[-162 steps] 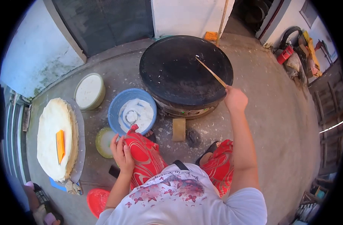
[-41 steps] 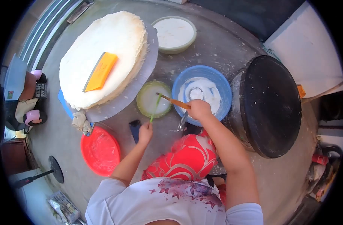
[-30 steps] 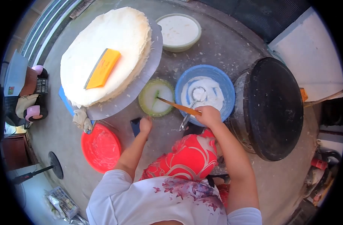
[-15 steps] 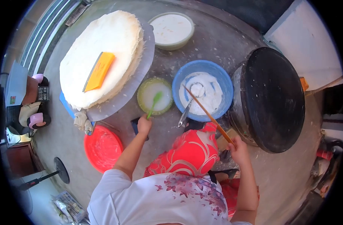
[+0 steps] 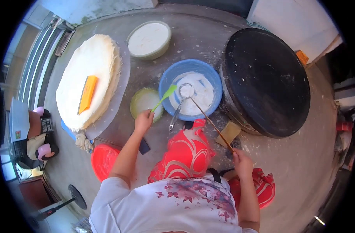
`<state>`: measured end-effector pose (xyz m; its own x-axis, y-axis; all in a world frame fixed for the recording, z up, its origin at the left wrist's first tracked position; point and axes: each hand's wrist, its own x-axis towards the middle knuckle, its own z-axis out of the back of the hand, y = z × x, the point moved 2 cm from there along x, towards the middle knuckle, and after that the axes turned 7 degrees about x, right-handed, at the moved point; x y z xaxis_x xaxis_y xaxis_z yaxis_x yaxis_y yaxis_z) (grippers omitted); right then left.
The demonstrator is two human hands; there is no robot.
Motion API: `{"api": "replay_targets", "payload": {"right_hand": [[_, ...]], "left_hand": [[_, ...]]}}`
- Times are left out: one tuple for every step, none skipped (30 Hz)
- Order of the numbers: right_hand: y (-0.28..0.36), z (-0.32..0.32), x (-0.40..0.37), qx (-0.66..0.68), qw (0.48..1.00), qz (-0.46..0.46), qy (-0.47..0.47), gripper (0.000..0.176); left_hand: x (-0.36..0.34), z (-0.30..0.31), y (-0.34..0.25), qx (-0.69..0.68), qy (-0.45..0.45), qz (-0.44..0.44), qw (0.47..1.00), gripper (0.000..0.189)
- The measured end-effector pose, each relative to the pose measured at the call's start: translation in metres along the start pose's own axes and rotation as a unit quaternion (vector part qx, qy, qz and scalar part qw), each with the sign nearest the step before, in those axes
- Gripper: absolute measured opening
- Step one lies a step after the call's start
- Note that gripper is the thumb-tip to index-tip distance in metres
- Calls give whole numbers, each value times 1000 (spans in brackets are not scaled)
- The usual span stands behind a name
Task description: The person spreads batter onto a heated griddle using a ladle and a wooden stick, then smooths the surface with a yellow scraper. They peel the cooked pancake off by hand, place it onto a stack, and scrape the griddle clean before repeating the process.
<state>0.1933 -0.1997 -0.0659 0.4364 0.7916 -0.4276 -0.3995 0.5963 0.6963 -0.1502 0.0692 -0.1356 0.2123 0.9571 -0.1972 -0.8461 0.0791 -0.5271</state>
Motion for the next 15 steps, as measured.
{"api": "replay_targets", "payload": {"right_hand": [[7,2,0,-71,994,67,-43,17],[11,4,1,-142,977,132,-86,18],[9,5,3,-137,978,128,-92,18],[5,7,5,-160,978,96,-95,19],[1,8,6,-183,976,63,-97,21],[-1,9,9,-179,977,56,-101,21],[-4,9,12,-213,975,28,-65,21],[-8,7,15,-246,969,0,-27,21],[-13,4,16,-243,970,-5,-29,21],[-20,-3,19,-241,970,-7,-10,21],[-25,-7,20,-239,971,-9,9,22],[-24,-7,20,-235,972,-13,8,22],[-21,-5,18,-232,973,8,13,26],[-19,-5,18,-229,973,30,18,30],[-20,-6,19,-225,974,25,17,30]], "left_hand": [[10,5,-18,169,-54,-72,982,23],[23,3,-27,172,-53,-79,980,23],[37,-1,-34,184,-31,-73,980,21],[51,-6,-40,196,-9,-66,978,19],[66,-14,-42,231,-12,-91,969,16],[78,-16,-53,234,-9,-99,967,16],[88,-19,-68,290,41,-121,949,17],[97,-22,-82,344,90,-141,924,18],[106,-23,-95,346,93,-146,922,18],[113,-25,-110,379,105,-219,893,15],[121,-30,-122,408,117,-291,857,13],[132,-39,-130,411,119,-294,855,13],[142,-49,-139,423,70,-349,833,11],[152,-58,-148,433,20,-402,807,11],[161,-64,-158,434,23,-407,804,11]]}}
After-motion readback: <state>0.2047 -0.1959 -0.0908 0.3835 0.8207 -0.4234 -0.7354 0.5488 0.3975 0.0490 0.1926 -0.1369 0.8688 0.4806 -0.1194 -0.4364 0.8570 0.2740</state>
